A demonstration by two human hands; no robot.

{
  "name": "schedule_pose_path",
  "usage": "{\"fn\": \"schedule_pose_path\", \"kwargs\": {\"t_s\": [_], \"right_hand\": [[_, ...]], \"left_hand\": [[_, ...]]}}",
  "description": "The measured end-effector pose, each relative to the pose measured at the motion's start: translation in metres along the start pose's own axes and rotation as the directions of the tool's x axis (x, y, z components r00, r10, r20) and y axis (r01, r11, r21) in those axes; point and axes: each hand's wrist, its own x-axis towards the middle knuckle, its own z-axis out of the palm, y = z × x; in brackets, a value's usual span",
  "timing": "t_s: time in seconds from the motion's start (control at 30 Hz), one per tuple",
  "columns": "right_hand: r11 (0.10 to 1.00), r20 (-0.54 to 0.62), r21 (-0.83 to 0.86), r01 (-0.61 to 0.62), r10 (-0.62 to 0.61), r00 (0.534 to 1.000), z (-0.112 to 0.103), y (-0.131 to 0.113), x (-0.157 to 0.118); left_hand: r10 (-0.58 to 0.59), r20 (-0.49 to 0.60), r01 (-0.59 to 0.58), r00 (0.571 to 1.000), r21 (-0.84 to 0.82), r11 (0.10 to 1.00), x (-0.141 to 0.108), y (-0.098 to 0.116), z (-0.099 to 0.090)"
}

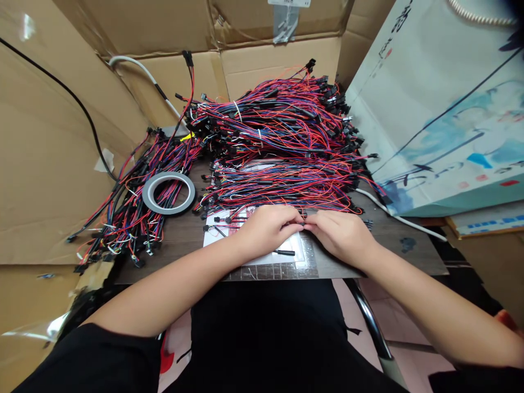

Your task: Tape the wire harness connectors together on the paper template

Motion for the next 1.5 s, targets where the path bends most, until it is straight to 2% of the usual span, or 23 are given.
{"fn": "schedule_pose_path", "kwargs": {"t_s": [0.23,0.4,0.53,0.73,1.0,1.23,1.5], "right_hand": [[1.0,0.001,-0.01,-0.003,0.003,1.0,0.0,0.0,-0.002],[1.0,0.003,0.006,-0.017,0.017,1.0,-0.001,0.0,-0.002],[1.0,0.002,0.015,-0.023,0.023,1.0,-0.001,0.001,-0.001],[1.0,0.024,0.006,-0.016,0.016,1.0,0.0,0.001,-0.002],[0.995,0.054,-0.101,0.022,-0.016,0.998,-0.002,-0.002,0.0],[0.999,0.085,-0.031,-0.007,0.009,0.996,-0.001,-0.001,-0.001],[0.998,0.1,-0.025,0.052,-0.049,0.994,-0.003,0.001,-0.004]], "left_hand": [[-0.023,-0.001,0.023,1.0,-0.019,1.0,-0.001,0.0,0.0],[0.08,0.038,-0.082,0.996,0.069,0.994,-0.002,0.0,0.0],[0.105,0.038,-0.108,0.994,0.104,0.989,-0.002,-0.001,0.0],[0.076,0.014,-0.077,0.997,0.147,0.986,-0.002,0.0,0.001],[0.064,0.079,-0.083,0.995,0.258,0.963,-0.002,0.003,0.002],[-0.009,0.172,-0.044,0.985,0.302,0.952,0.0,0.006,0.003],[-0.029,0.174,-0.022,0.984,0.286,0.958,0.0,0.013,0.001]]}}
